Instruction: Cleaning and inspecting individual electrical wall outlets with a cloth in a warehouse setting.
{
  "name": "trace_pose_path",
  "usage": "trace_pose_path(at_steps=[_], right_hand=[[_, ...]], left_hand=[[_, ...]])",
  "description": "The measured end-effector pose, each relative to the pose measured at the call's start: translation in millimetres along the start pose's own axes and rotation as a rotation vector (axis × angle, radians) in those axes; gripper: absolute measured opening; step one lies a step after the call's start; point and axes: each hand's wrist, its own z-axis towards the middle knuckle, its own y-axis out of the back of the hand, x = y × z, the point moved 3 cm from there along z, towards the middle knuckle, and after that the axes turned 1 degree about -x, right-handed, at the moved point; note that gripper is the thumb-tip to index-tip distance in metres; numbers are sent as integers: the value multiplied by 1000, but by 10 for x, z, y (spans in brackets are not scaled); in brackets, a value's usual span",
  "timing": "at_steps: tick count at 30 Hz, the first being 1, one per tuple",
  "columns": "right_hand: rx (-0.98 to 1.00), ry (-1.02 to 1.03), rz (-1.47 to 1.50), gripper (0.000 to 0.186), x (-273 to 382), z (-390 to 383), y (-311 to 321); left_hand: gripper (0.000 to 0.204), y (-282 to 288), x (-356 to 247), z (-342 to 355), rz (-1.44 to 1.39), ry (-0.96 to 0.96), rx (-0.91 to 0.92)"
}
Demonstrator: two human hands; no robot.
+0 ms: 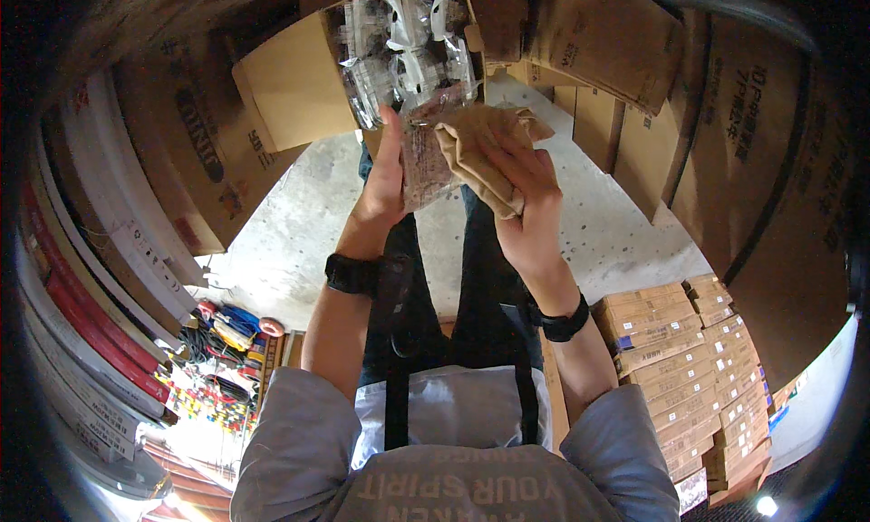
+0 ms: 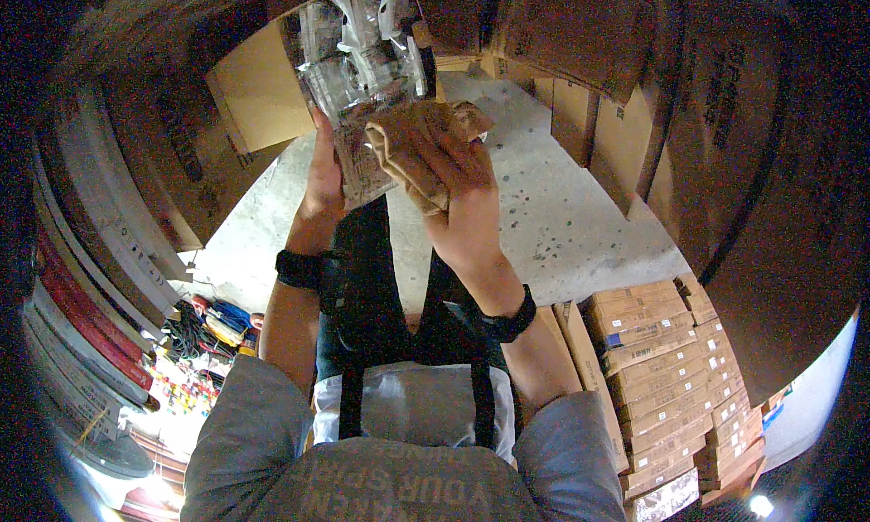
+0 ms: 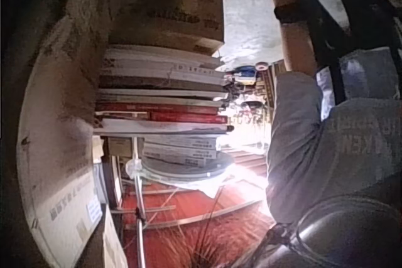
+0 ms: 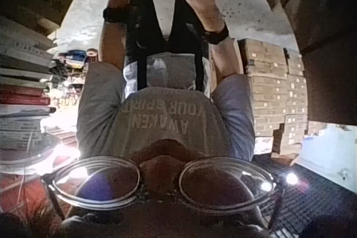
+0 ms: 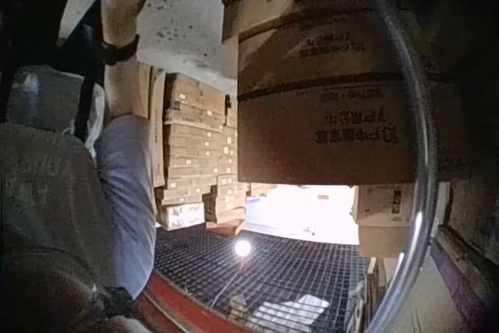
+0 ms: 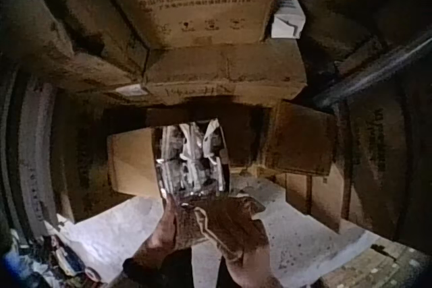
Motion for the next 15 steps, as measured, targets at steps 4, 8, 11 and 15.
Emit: trace_pose_path(at_steps=[4, 8, 11, 15], right_hand=[[84, 42, 108, 34, 133, 39, 41], [27, 3, 21, 34, -39, -27, 43], [24, -26, 38, 32, -44, -50, 42], [32, -22, 41, 34, -53, -81, 77]], left_hand=[[86, -24, 10, 4, 446, -27, -444], [88, -124, -18, 24, 859, 27, -701], [89, -91, -16, 29, 813, 9, -698], [89, -83, 7, 93, 818, -38, -653]])
